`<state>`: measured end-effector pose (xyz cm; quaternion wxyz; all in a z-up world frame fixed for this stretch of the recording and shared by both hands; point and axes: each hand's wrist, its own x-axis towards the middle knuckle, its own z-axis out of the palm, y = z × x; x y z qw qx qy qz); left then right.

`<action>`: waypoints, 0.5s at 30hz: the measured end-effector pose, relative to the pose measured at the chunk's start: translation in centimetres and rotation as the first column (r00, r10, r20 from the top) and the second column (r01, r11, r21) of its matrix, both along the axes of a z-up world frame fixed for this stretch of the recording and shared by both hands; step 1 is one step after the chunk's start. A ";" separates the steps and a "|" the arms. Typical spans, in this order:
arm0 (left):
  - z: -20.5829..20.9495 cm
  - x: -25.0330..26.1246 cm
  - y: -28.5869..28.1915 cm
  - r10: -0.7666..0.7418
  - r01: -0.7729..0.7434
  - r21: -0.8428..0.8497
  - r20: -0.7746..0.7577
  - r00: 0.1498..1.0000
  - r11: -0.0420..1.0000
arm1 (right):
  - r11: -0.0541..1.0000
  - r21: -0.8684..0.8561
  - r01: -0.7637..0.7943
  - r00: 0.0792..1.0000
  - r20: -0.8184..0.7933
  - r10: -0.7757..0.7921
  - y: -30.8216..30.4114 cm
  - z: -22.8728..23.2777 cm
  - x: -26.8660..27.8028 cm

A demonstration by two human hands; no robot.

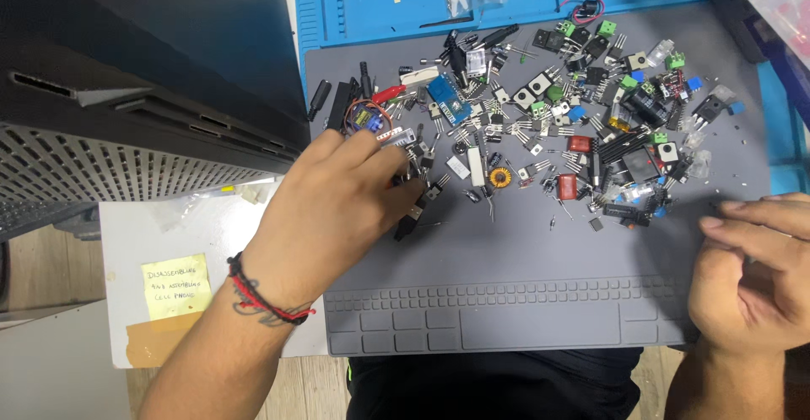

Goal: The person sorts through a large pile of loose electronic components on a gray mat, picking up and examining various items such as circuit boards, capacitors, and connectors. They separate specific components from the main pile and place them into a clear plastic storage box with compartments.

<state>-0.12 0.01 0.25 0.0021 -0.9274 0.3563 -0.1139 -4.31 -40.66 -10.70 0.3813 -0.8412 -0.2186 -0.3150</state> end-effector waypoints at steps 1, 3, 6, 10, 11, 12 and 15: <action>0.2 -0.1 0.0 0.000 0.000 -0.004 0.001 1.000 1.000 | 1.000 0.011 0.001 1.000 -0.004 -0.001 0.1 0.1 0.1; 0.5 -0.3 0.0 -0.007 0.007 -0.007 -0.002 1.000 1.000 | 1.000 0.023 0.009 1.000 -0.011 -0.009 0.3 0.3 0.0; 0.4 -0.2 -0.1 0.007 -0.009 -0.029 -0.075 0.997 1.000 | 1.000 0.022 0.007 1.000 -0.007 -0.006 0.4 0.5 0.1; -0.1 0.0 -0.1 0.030 -0.035 -0.084 -0.053 0.998 0.996 | 0.999 0.033 0.000 1.000 -0.026 0.001 0.2 0.1 0.0; -0.2 0.1 -0.1 0.034 -0.040 -0.099 -0.055 0.998 0.994 | 0.999 0.041 0.007 0.999 -0.038 -0.006 0.0 -0.2 0.0; -0.1 0.0 -0.1 0.035 -0.040 -0.100 -0.056 0.998 0.994 | 0.999 0.040 0.007 0.999 -0.039 -0.005 0.1 -0.1 0.1; 0.2 -0.1 -0.2 0.012 -0.013 -0.024 -0.005 1.000 1.000 | 0.999 0.041 -0.004 1.000 -0.017 0.004 0.2 0.2 0.2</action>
